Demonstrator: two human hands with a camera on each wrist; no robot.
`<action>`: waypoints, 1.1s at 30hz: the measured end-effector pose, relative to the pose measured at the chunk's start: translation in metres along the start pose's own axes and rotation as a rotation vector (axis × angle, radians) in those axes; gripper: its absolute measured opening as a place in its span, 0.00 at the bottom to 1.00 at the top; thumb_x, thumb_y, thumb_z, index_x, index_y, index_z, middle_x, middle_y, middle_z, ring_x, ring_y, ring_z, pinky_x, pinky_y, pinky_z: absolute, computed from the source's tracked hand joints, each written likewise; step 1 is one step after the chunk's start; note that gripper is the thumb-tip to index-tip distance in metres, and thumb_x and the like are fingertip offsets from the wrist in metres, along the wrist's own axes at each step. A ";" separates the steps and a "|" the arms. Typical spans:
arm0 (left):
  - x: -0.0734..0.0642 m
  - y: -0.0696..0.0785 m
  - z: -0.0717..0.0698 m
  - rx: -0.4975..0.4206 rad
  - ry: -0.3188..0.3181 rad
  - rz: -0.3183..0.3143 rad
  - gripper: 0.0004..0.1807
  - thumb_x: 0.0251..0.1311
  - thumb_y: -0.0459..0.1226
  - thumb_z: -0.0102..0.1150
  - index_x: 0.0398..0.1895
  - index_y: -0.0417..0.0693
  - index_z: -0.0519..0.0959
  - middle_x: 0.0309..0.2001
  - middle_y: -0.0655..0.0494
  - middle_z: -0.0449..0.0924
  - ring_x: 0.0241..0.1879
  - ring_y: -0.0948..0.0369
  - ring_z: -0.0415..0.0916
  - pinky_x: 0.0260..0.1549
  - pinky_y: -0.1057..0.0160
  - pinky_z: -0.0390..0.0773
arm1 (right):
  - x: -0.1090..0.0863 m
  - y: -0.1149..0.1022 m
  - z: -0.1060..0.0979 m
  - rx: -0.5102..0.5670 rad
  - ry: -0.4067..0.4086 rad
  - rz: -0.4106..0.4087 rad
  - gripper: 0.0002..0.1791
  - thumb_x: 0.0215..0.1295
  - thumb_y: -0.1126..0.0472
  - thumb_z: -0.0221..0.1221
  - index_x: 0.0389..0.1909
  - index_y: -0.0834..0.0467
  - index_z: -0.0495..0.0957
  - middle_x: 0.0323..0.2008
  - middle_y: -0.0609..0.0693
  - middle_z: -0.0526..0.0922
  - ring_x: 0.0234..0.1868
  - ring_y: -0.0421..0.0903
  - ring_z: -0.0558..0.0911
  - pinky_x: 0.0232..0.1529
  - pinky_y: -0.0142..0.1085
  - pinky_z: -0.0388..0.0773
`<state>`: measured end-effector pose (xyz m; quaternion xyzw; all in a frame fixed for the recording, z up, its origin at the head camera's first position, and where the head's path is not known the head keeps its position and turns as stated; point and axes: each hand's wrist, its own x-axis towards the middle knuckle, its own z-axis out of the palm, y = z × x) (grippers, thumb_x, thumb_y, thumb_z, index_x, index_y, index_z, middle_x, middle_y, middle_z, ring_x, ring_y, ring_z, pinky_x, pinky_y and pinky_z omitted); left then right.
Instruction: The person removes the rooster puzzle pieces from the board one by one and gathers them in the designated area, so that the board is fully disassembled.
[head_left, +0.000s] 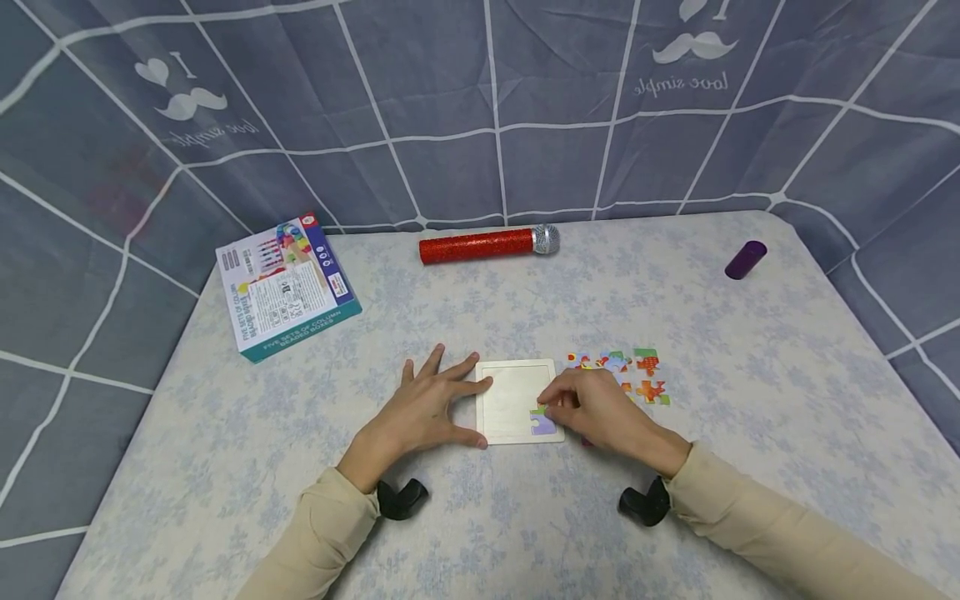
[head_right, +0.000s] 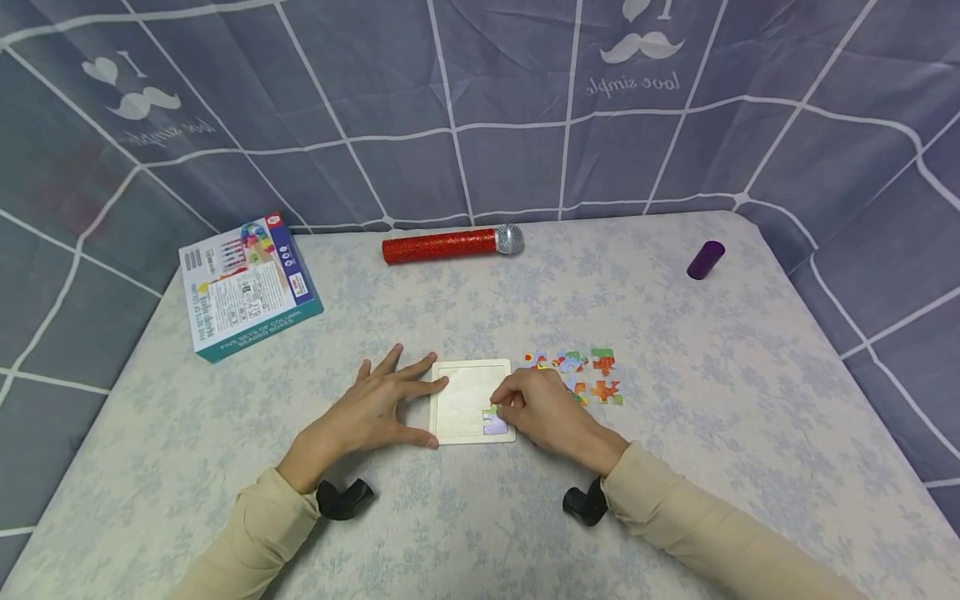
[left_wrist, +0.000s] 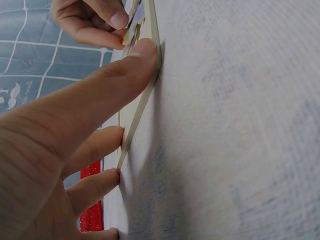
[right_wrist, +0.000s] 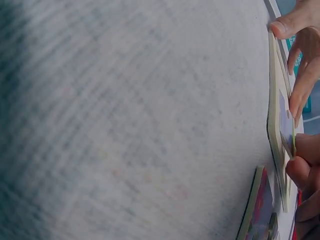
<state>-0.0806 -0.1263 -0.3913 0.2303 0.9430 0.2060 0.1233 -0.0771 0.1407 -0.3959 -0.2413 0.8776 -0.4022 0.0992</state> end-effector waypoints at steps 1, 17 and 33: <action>0.000 0.000 0.000 0.000 0.000 0.002 0.46 0.37 0.58 0.78 0.65 0.57 0.76 0.74 0.53 0.58 0.74 0.36 0.38 0.60 0.23 0.40 | 0.000 0.000 0.000 0.003 0.004 0.007 0.06 0.60 0.69 0.64 0.36 0.58 0.86 0.20 0.41 0.76 0.15 0.35 0.71 0.20 0.31 0.72; 0.000 -0.001 0.002 0.008 0.010 0.010 0.46 0.36 0.58 0.79 0.64 0.57 0.76 0.73 0.52 0.59 0.74 0.35 0.39 0.59 0.22 0.41 | -0.008 0.012 -0.013 0.141 -0.001 0.158 0.04 0.60 0.61 0.68 0.36 0.51 0.87 0.29 0.42 0.85 0.28 0.40 0.80 0.29 0.32 0.74; 0.000 -0.002 0.002 0.008 0.007 0.002 0.46 0.36 0.58 0.78 0.65 0.58 0.76 0.74 0.54 0.58 0.74 0.36 0.38 0.59 0.22 0.41 | -0.051 0.034 -0.049 0.145 0.007 0.303 0.07 0.61 0.53 0.67 0.38 0.49 0.88 0.41 0.46 0.87 0.39 0.44 0.83 0.36 0.33 0.78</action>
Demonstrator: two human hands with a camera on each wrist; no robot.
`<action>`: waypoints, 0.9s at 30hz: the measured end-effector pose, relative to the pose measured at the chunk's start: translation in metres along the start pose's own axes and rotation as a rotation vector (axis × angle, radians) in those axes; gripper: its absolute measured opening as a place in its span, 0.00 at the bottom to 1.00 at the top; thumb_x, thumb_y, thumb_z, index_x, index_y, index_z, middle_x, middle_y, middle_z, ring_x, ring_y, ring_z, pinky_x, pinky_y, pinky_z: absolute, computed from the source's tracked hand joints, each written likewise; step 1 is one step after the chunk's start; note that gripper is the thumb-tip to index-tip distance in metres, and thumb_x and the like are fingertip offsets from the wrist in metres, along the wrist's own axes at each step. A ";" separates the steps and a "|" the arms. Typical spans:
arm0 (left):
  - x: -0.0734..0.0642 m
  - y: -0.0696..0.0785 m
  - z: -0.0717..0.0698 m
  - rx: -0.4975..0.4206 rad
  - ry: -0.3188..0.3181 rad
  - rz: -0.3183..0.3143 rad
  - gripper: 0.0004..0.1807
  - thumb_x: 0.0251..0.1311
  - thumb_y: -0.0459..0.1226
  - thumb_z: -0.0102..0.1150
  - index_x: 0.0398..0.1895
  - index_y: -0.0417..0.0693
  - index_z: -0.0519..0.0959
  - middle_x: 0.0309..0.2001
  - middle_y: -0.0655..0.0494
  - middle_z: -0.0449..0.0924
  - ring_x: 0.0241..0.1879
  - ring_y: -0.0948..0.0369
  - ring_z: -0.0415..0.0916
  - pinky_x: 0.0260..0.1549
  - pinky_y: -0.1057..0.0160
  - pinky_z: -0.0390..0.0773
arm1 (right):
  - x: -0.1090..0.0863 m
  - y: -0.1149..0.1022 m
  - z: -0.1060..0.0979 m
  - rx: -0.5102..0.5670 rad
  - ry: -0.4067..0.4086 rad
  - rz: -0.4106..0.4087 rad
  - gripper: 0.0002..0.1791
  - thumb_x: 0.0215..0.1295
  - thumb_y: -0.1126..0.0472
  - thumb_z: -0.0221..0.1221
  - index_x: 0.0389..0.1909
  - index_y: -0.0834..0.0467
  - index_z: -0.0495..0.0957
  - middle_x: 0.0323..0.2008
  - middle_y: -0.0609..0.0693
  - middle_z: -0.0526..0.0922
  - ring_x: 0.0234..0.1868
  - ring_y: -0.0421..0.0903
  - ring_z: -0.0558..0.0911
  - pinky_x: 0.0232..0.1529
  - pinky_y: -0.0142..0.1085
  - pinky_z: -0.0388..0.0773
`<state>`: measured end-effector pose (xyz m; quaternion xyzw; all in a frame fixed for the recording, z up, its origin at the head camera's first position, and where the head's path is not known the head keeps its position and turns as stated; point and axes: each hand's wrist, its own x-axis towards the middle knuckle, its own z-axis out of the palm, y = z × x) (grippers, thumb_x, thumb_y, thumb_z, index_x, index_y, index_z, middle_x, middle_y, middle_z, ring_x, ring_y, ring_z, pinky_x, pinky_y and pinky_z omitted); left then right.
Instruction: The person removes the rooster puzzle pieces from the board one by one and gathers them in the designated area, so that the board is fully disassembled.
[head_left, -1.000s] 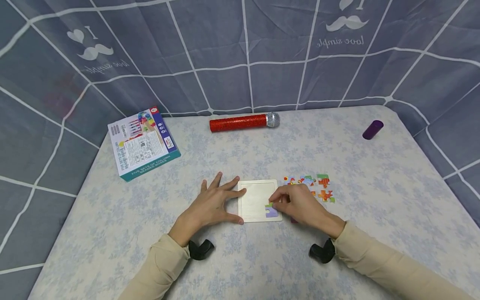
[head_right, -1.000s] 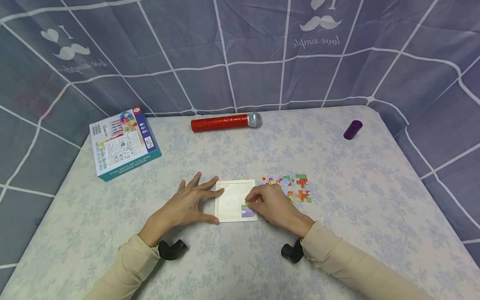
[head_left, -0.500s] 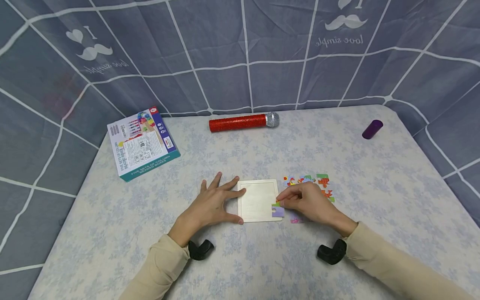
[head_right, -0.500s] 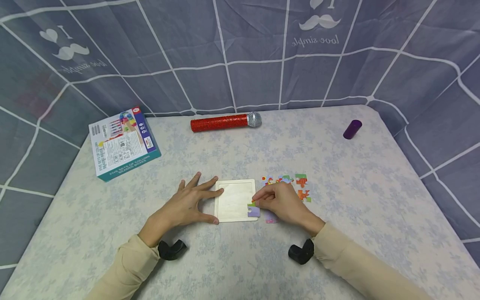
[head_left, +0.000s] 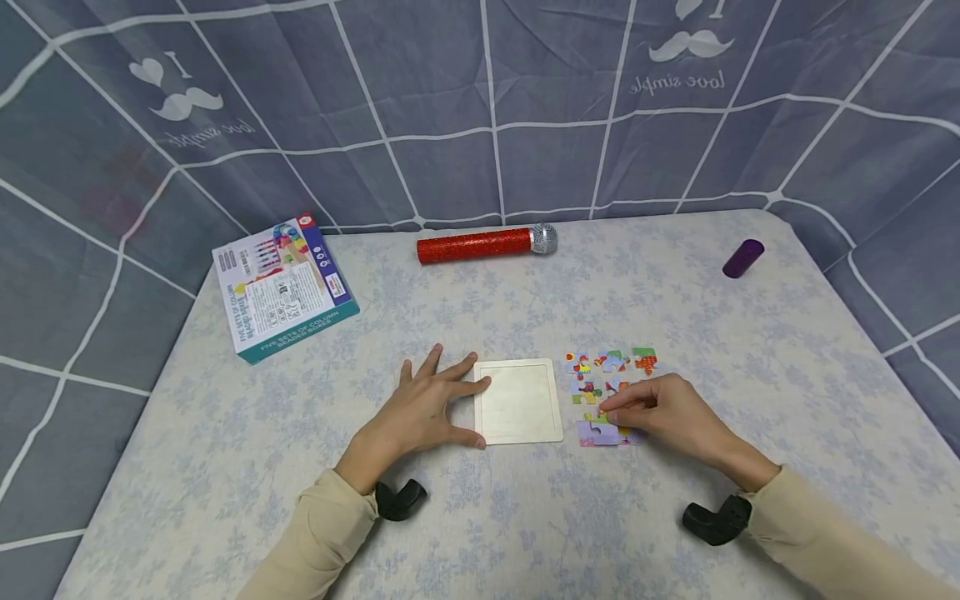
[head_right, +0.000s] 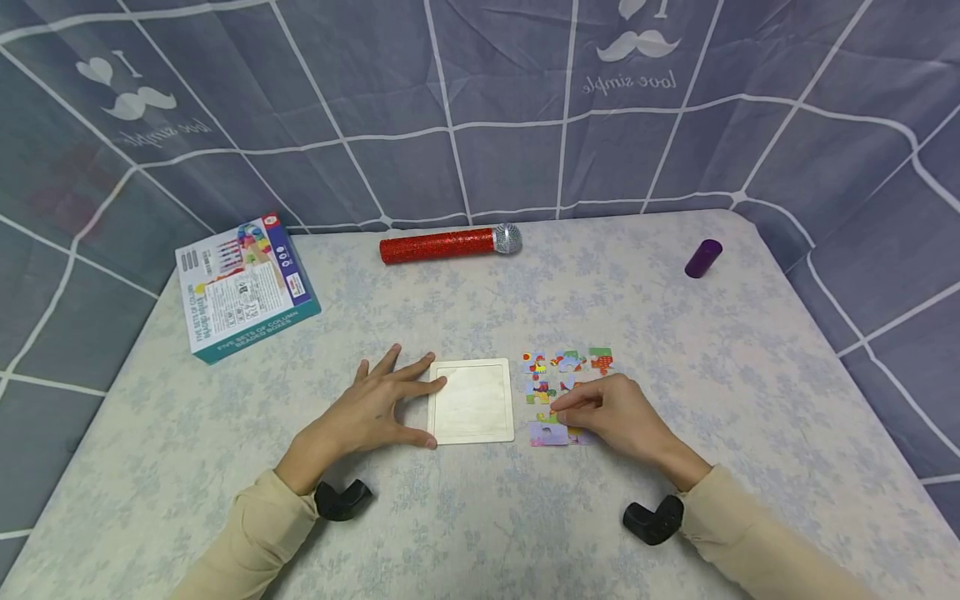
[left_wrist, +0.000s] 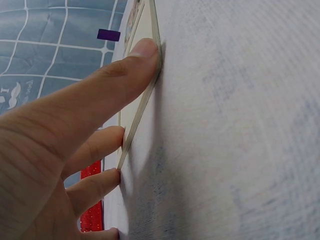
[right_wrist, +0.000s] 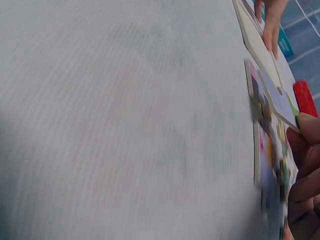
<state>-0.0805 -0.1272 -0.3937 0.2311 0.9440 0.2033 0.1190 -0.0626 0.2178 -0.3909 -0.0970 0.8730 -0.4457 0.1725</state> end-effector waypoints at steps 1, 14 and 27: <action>0.000 0.000 0.000 0.000 0.000 0.000 0.46 0.36 0.58 0.78 0.65 0.58 0.76 0.74 0.54 0.58 0.74 0.36 0.38 0.59 0.22 0.41 | -0.002 0.002 -0.003 -0.007 0.007 0.005 0.08 0.61 0.52 0.67 0.38 0.48 0.88 0.43 0.46 0.87 0.41 0.44 0.83 0.37 0.32 0.78; 0.000 0.001 -0.003 -0.006 -0.004 -0.003 0.47 0.35 0.58 0.78 0.65 0.58 0.76 0.74 0.53 0.58 0.74 0.36 0.38 0.59 0.22 0.40 | -0.023 0.021 -0.033 -0.042 0.050 0.114 0.12 0.61 0.53 0.67 0.43 0.53 0.88 0.40 0.48 0.88 0.41 0.37 0.83 0.38 0.31 0.79; 0.000 0.002 -0.002 -0.013 -0.006 -0.005 0.46 0.36 0.57 0.79 0.65 0.57 0.76 0.74 0.53 0.58 0.74 0.36 0.38 0.60 0.22 0.40 | -0.028 0.031 -0.042 -0.125 0.089 0.135 0.11 0.60 0.52 0.68 0.41 0.51 0.89 0.44 0.49 0.87 0.42 0.35 0.80 0.37 0.29 0.77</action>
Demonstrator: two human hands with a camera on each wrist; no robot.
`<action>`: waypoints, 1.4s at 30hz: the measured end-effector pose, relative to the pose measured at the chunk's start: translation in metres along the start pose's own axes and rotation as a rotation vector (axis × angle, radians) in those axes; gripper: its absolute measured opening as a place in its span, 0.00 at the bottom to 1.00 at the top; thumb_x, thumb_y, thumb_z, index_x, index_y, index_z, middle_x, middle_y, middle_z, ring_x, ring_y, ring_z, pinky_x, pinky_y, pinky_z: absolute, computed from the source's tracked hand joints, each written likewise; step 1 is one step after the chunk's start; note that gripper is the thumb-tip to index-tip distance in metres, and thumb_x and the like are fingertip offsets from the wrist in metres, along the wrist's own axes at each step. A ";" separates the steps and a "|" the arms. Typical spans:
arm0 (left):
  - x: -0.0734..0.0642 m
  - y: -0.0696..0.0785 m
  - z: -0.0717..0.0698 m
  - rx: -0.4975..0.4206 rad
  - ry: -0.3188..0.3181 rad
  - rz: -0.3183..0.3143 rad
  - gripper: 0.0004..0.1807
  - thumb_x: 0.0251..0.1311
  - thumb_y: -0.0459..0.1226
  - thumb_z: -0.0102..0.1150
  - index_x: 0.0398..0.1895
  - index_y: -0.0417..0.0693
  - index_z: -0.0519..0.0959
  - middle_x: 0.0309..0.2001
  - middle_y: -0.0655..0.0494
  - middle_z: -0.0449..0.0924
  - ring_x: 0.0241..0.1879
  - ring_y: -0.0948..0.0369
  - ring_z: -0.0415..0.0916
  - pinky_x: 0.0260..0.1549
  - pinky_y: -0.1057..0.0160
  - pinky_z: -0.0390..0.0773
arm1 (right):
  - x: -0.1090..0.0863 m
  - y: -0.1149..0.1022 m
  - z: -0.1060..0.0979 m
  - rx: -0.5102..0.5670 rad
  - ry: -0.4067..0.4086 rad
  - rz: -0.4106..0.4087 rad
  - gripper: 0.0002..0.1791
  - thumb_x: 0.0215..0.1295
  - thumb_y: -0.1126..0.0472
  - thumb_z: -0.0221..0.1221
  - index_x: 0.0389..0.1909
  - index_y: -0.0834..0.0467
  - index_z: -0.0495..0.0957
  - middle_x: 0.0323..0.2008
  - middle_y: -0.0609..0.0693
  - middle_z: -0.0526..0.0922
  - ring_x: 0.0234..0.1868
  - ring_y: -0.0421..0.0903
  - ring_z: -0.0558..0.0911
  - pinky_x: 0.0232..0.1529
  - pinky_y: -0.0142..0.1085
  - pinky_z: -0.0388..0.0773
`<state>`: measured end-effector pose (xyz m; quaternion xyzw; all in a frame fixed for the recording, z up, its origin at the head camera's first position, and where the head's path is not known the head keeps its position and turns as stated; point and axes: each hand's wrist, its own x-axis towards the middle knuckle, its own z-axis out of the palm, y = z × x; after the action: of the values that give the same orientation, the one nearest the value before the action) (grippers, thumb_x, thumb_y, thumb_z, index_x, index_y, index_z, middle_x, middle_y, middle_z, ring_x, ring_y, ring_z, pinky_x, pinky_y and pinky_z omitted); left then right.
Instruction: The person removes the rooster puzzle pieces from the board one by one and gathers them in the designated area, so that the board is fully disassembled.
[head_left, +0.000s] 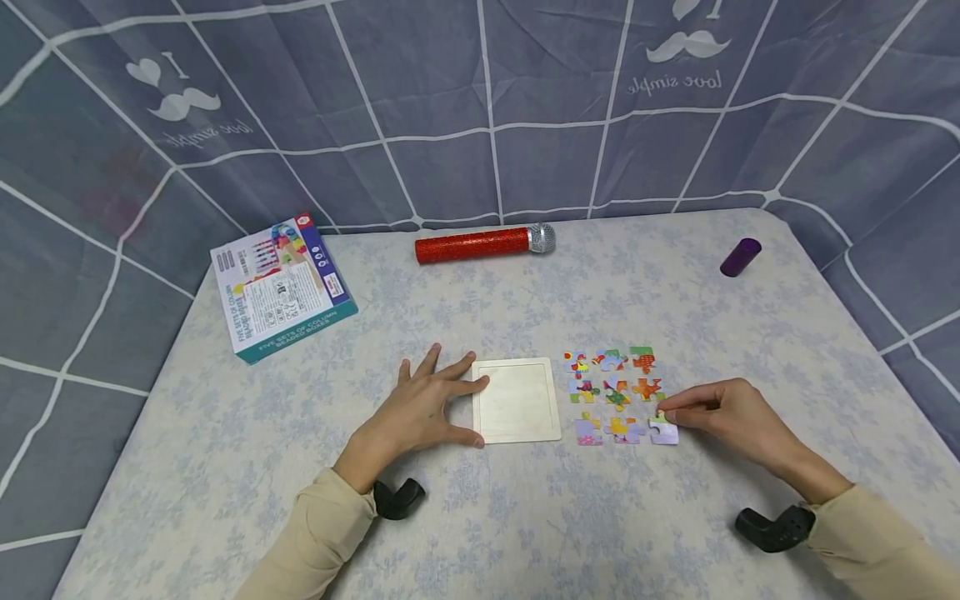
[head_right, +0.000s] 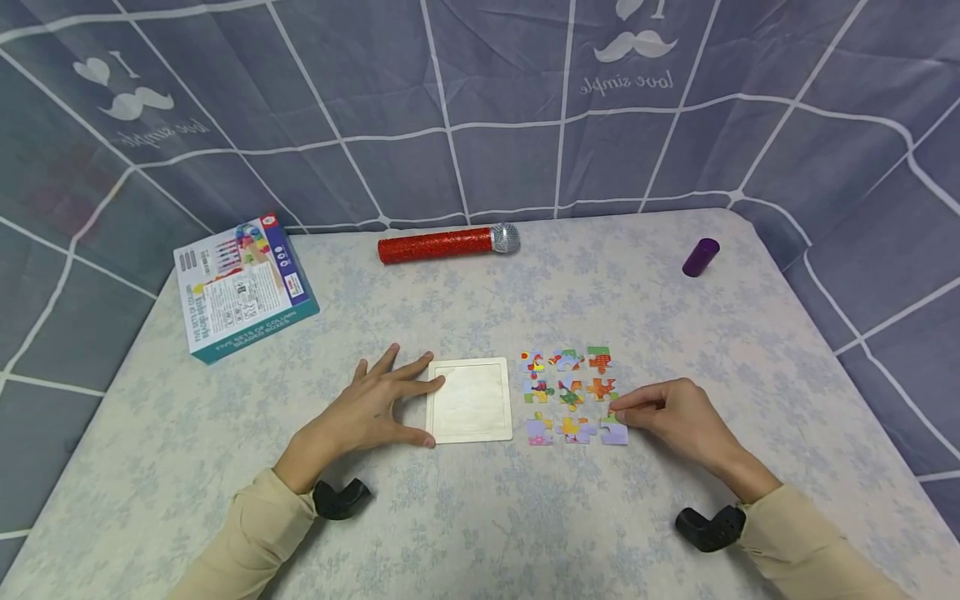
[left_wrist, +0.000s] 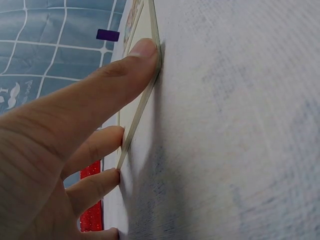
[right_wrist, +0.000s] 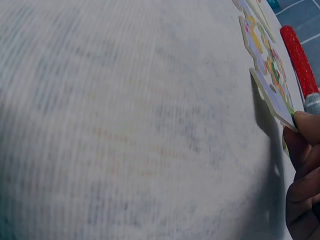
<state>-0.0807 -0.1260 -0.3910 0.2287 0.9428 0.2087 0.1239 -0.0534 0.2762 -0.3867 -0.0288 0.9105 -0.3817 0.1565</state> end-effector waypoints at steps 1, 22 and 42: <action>0.000 0.000 0.000 -0.001 0.001 0.000 0.46 0.36 0.57 0.79 0.65 0.57 0.76 0.74 0.53 0.58 0.74 0.36 0.38 0.60 0.22 0.40 | 0.000 0.001 0.000 -0.005 0.005 -0.001 0.10 0.60 0.52 0.68 0.41 0.51 0.89 0.44 0.49 0.87 0.42 0.35 0.80 0.37 0.29 0.77; -0.002 -0.001 0.001 0.005 0.011 0.005 0.47 0.35 0.58 0.79 0.65 0.58 0.76 0.74 0.54 0.58 0.74 0.36 0.39 0.60 0.23 0.41 | -0.002 -0.006 0.012 -0.151 0.118 -0.085 0.06 0.58 0.65 0.68 0.36 0.53 0.89 0.34 0.47 0.88 0.31 0.38 0.82 0.28 0.30 0.74; -0.002 0.001 -0.001 0.000 -0.012 0.002 0.46 0.36 0.56 0.80 0.65 0.59 0.75 0.74 0.54 0.58 0.74 0.37 0.40 0.60 0.23 0.41 | -0.003 -0.007 0.006 -0.181 0.170 -0.120 0.04 0.62 0.61 0.67 0.36 0.53 0.88 0.33 0.45 0.88 0.29 0.36 0.80 0.26 0.30 0.72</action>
<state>-0.0786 -0.1265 -0.3897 0.2308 0.9418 0.2075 0.1291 -0.0492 0.2675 -0.3845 -0.0647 0.9478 -0.3078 0.0523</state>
